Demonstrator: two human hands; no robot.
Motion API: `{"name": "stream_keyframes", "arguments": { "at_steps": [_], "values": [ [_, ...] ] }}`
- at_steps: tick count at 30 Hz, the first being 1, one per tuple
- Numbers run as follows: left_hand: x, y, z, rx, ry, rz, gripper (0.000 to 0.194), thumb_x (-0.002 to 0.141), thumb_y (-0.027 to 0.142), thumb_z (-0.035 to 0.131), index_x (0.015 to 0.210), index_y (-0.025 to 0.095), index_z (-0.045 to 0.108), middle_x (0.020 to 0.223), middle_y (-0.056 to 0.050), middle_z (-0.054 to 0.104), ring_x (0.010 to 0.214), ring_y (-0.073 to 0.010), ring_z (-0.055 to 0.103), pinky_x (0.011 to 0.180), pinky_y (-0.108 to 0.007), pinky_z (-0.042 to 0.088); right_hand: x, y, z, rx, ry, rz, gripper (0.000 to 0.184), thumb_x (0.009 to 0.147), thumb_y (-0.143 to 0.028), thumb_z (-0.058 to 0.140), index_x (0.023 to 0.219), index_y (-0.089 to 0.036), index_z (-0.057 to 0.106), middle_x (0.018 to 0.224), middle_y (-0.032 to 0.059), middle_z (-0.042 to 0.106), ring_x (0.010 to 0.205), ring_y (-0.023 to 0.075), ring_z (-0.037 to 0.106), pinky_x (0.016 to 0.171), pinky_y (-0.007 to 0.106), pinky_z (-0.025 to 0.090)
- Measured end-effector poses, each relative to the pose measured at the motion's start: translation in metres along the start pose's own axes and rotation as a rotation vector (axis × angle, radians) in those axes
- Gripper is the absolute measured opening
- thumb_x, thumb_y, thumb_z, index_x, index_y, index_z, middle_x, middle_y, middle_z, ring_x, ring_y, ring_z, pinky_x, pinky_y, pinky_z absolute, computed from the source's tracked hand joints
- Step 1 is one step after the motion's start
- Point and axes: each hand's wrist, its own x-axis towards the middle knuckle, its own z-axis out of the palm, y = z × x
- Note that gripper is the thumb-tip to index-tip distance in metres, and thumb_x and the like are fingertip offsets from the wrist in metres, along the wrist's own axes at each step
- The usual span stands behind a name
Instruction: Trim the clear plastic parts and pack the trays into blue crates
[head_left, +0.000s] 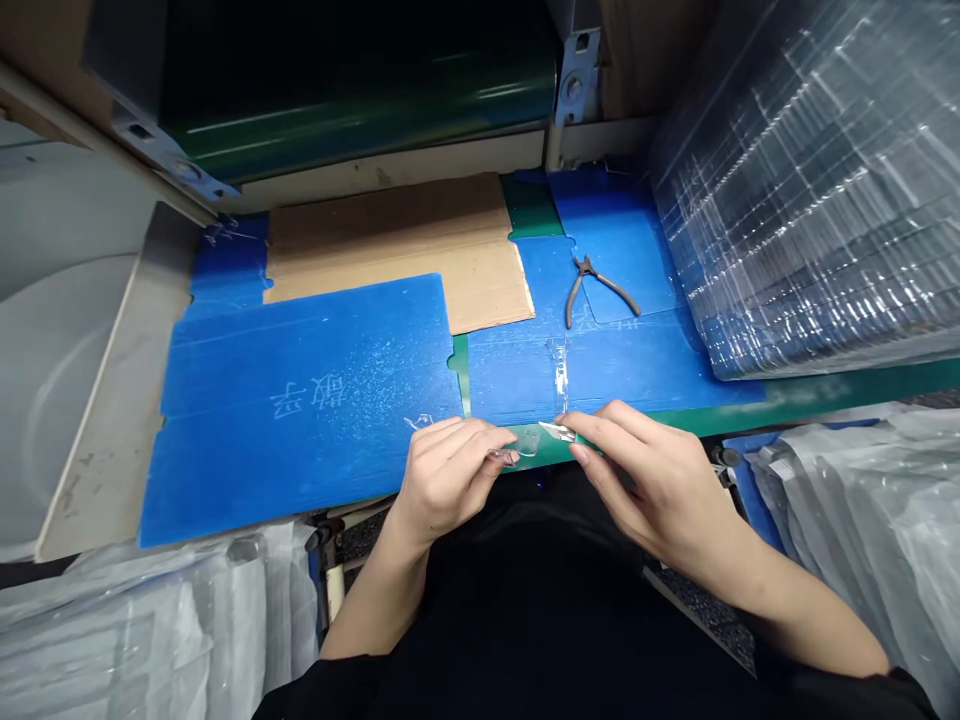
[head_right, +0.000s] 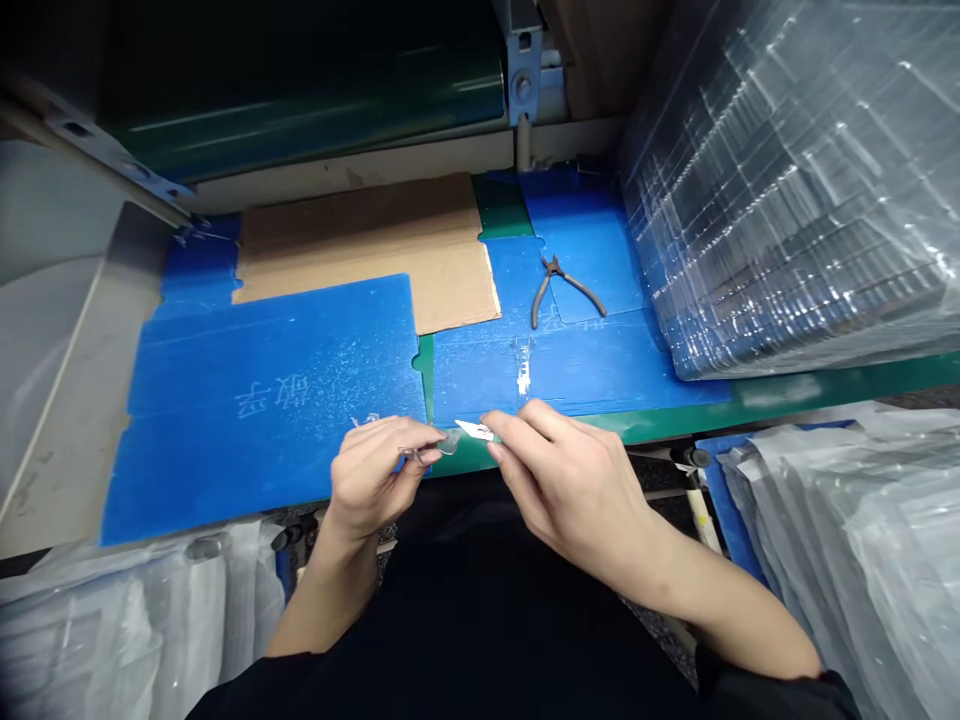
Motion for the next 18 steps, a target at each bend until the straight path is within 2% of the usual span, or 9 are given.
{"name": "stream_keyframes", "arguments": {
  "at_steps": [7,14,18],
  "values": [
    [-0.0021,0.0001,-0.0026,0.040,0.008,0.006,0.010,0.104,0.013,0.067,0.112,0.018,0.068,0.087,-0.006,0.077,0.070,-0.0163,0.066,0.068,-0.031,0.046,-0.0010,-0.0019,-0.0023,-0.047,-0.017,-0.015,0.023,0.116,-0.026,0.053,0.131,-0.021,0.070,0.094,0.0050,0.068,0.072,0.0152,0.062,0.065,0.031,0.046],
    [-0.0014,0.0011,-0.0004,0.057,0.010,-0.007,0.005,0.105,0.016,0.067,0.109,0.019,0.069,0.083,-0.004,0.076,0.067,-0.0157,0.064,0.066,-0.031,0.044,-0.0040,-0.0006,0.0010,-0.016,-0.053,-0.008,0.020,0.115,-0.026,0.055,0.130,-0.023,0.069,0.100,0.0056,0.071,0.079,0.0163,0.066,0.073,0.032,0.050],
    [-0.0024,0.0003,-0.0001,0.070,0.013,0.004,0.004,0.107,0.019,0.066,0.109,0.019,0.068,0.083,-0.005,0.076,0.068,-0.0158,0.066,0.066,-0.031,0.044,-0.0040,-0.0002,0.0001,-0.013,-0.064,0.000,0.021,0.116,-0.027,0.054,0.129,-0.023,0.070,0.100,0.0057,0.071,0.078,0.0162,0.066,0.072,0.031,0.050]
  ]
}}
